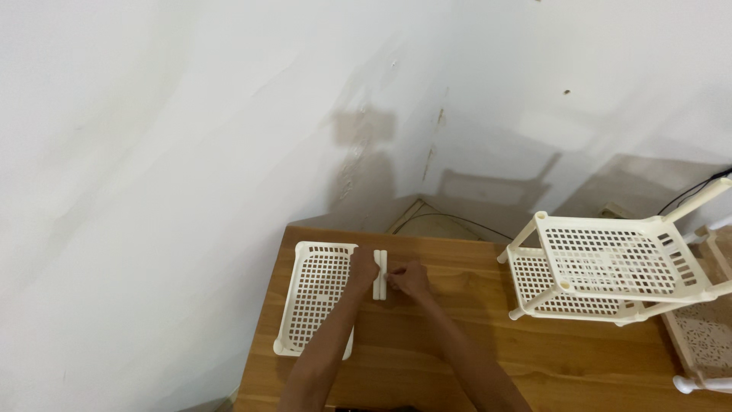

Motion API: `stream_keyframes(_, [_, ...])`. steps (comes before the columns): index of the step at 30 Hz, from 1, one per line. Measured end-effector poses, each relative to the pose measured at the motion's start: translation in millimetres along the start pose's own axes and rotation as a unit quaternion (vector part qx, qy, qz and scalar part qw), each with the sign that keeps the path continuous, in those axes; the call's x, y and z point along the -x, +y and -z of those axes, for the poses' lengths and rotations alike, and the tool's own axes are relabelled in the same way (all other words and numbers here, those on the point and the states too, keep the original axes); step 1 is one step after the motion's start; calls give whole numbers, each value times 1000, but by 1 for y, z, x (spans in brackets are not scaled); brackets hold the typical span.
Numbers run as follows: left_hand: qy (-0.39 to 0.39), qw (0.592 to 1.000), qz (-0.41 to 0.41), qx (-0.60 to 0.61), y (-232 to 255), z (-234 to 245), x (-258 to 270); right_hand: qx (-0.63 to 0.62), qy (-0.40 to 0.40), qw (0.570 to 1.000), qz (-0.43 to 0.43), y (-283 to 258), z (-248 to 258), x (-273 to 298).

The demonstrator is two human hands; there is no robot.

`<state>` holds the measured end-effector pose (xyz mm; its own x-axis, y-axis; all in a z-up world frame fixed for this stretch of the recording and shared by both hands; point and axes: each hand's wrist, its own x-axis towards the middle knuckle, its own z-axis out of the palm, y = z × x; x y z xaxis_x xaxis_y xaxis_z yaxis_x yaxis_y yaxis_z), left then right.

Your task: The person assembles a small plastic shelving unit by inserting white plastic rods into the corner holes of rectangular trays. They repeatedly insert and remove the rods, then place the trays on the table and stack them. The process continues with additional trays and rods.

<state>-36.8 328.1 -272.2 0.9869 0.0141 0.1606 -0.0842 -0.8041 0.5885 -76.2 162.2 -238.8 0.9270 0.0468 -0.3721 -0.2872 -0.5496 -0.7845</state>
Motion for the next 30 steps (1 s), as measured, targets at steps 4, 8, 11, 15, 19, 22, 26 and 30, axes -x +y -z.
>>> stream_keyframes(4, [-104,992,53,38,5,12,-10,41,9,999,24,7,11,-7])
stream_keyframes(8, [-51,992,61,100,17,25,-12,6,30,999,19,11,19,-13])
stream_keyframes(11, [-74,992,59,88,21,33,-18,58,53,996,37,10,26,-10])
stream_keyframes(15, [-39,995,-21,87,18,36,-18,86,47,995,7,5,30,-4])
stream_keyframes(19, [-56,993,20,101,25,34,-19,63,52,996,21,5,34,2])
stream_keyframes(22, [-76,990,27,117,42,38,-20,82,77,992,64,3,41,6])
stream_keyframes(26, [-70,986,2,150,82,58,-17,34,124,978,162,-10,70,20])
stream_keyframes(30, [-46,956,-36,287,146,74,-22,-54,130,969,201,-43,115,47])
